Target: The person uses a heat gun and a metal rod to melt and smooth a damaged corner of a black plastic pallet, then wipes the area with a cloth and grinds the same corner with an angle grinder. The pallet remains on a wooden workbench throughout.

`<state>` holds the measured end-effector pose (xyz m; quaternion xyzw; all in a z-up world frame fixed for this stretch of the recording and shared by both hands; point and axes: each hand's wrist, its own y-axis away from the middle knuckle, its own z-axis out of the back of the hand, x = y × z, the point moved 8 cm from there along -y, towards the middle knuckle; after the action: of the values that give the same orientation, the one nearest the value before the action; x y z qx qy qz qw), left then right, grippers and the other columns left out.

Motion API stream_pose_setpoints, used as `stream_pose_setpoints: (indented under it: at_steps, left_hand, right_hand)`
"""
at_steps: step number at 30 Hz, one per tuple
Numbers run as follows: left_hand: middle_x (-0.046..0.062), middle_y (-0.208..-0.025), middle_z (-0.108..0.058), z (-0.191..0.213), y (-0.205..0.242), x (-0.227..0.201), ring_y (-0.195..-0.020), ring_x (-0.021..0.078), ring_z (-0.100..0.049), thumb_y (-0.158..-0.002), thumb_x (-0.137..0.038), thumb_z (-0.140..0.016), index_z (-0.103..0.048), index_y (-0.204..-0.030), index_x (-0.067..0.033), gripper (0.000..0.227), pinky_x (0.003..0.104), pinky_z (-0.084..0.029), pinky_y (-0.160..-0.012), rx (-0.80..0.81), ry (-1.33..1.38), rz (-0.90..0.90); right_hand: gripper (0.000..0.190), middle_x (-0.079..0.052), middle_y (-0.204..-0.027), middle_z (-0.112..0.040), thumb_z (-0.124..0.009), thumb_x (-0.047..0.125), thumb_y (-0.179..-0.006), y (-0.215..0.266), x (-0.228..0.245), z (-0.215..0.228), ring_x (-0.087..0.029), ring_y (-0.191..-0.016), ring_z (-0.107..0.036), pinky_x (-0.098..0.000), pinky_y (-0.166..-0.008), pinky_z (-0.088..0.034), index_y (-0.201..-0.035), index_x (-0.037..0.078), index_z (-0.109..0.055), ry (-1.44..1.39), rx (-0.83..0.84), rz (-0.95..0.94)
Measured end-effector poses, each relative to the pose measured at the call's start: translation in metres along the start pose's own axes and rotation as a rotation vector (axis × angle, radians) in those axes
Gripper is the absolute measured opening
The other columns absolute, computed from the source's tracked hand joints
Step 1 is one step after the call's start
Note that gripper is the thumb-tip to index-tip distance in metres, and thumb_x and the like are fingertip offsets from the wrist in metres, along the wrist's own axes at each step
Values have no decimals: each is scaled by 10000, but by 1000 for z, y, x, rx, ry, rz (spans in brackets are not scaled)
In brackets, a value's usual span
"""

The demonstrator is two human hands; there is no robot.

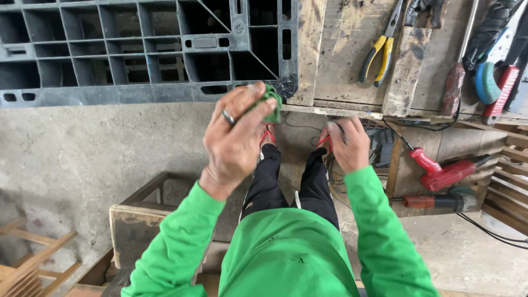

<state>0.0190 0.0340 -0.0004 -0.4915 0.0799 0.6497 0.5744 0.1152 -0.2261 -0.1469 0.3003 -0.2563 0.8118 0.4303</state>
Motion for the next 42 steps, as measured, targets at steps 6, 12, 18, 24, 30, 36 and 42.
stream_pose_setpoints:
  at_steps: [6, 12, 18, 24, 30, 36, 42]
  left_hand:
    - [169, -1254, -680, -62, -18, -11, -1238, 365, -580, -887, -44, -735, -749, -1157, -8, 273, 477, -500, -1091, 223, -345, -192]
    - [109, -1324, -662, -5, -17, -10, -1296, 292, -620, -1035, -54, -722, -719, -1275, -56, 240, 383, -529, -1124, -7, 25, -83]
    - [173, -1333, -643, -57, -19, -7, -1243, 358, -592, -916, -72, -644, -732, -1264, 11, 368, 455, -482, -1132, 225, -355, -166]
    - [135, -1330, -645, -17, -1, 26, -1251, 324, -593, -944, -85, -676, -744, -1234, -14, 307, 448, -496, -1136, 312, -343, -275]
    - [109, -1393, -616, -11, 0, 32, -1345, 235, -576, -1050, -77, -746, -758, -1264, -16, 223, 408, -512, -1206, 167, -298, -364]
    - [138, -1333, -655, -79, 8, 17, -1276, 313, -598, -949, -103, -665, -736, -1203, 21, 291, 445, -508, -1138, 236, -236, -343]
    - [121, -1360, -630, -6, 0, 31, -1290, 305, -580, -933, -101, -681, -743, -1198, -30, 281, 439, -507, -1165, 268, -277, -363]
  right_hand:
    - [217, -127, -912, -609, -802, 229, -914, -40, 1, -28, -359, -924, -630, -465, -770, -506, -963, 46, -695, 289, 120, -35]
    - [219, -122, -930, -607, -800, 220, -919, -36, -6, -31, -355, -938, -625, -457, -792, -506, -973, 47, -679, 260, 92, -40]
    - [230, -125, -947, -599, -806, 196, -915, -34, -5, -32, -360, -941, -619, -455, -793, -503, -967, 32, -653, 252, 68, -66]
    - [267, -142, -955, -590, -825, 194, -906, -29, -8, -33, -371, -934, -608, -464, -788, -494, -966, 10, -639, 246, 51, -101]
    - [237, -149, -952, -594, -822, 178, -897, -32, -6, -31, -377, -932, -613, -460, -798, -496, -951, 19, -654, 225, 33, -98]
    - [213, -131, -968, -609, -811, 169, -924, -32, -1, -32, -355, -936, -623, -450, -803, -501, -957, 22, -661, 194, 66, -97]
    - [200, -126, -971, -617, -813, 169, -916, -37, 0, -31, -353, -930, -628, -449, -790, -499, -937, 31, -670, 205, 82, -131]
